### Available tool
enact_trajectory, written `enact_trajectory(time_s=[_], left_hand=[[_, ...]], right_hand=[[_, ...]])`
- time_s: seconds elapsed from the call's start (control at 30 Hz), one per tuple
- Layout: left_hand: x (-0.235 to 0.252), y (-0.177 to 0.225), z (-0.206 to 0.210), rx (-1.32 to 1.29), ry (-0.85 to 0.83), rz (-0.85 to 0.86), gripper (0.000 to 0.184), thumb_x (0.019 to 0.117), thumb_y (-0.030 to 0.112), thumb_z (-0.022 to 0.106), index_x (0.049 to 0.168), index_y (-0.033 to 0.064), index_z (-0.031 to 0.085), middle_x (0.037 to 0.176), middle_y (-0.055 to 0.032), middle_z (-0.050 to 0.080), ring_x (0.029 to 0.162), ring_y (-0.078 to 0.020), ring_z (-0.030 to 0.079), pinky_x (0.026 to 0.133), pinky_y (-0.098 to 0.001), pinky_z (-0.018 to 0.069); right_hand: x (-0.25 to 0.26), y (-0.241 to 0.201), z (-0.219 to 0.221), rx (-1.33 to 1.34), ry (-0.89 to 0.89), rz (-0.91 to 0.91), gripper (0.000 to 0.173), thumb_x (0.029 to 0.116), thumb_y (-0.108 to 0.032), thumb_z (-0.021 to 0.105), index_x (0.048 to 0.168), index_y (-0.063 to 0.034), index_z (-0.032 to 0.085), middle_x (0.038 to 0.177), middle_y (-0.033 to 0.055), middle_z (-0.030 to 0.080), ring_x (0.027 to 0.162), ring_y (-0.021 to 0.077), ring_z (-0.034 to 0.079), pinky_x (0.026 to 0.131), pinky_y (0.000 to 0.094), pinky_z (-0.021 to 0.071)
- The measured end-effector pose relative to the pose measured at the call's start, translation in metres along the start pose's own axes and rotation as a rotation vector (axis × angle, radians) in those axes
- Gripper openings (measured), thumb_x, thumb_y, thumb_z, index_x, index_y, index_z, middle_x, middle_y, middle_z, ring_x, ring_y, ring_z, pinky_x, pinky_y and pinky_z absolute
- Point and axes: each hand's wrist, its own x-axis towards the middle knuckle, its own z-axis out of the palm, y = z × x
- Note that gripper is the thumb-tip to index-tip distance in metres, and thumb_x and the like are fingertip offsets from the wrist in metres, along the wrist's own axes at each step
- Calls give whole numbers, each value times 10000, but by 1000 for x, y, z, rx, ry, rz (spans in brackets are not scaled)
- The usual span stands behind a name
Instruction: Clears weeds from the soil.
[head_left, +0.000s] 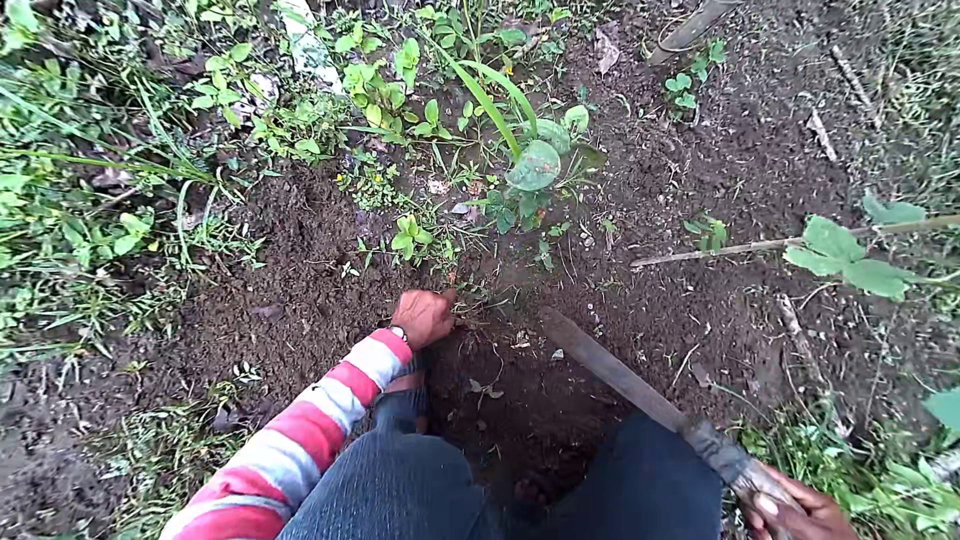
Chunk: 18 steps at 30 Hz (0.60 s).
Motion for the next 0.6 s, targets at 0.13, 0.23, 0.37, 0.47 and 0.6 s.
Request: enact_trajectory(time_s=[0.13,0.23,0.37,0.47,0.6], left_hand=[[3,7,2,50,238,72,521,878,154,741,1391,170,657,1340,-242,628,1199,-470,606,911,-647,497],[23,37,11,131,208,87,826,826,69,796,1570,209,466,1649,-204,342,1361,-507,472,864,-660,524],[46,55,14,225,50,29,729,898,-20,683,1557,93,393,1465,-334,459,1233,-556,546,888,-641,532],[38,42,18,208,-86,96,446,964,106,631,1397,55,540,1266,-316,612,1036,-514,668,826,-646,547],[3,10,16,17,-20,-25,430,994,214,604,1394,60,572,1235,-305,658,1057,-508,678,847,-676,525]], right_hand=[[89,-17,112,-42,84,-51,601,768,-129,760,1318,63,610,657,54,682,458,130,607,440,298,548],[79,-10,132,-133,102,-170,638,731,-125,813,1313,63,631,787,69,739,499,106,635,470,285,575],[52,0,121,-150,126,-246,685,670,-161,856,1295,42,661,870,60,763,516,83,640,475,270,577],[16,0,87,-32,72,-162,566,762,-43,746,1302,65,618,741,6,737,518,96,653,498,270,583],[-15,5,33,24,-5,-119,469,847,-101,744,1304,-72,643,796,-54,757,606,98,693,587,298,612]])
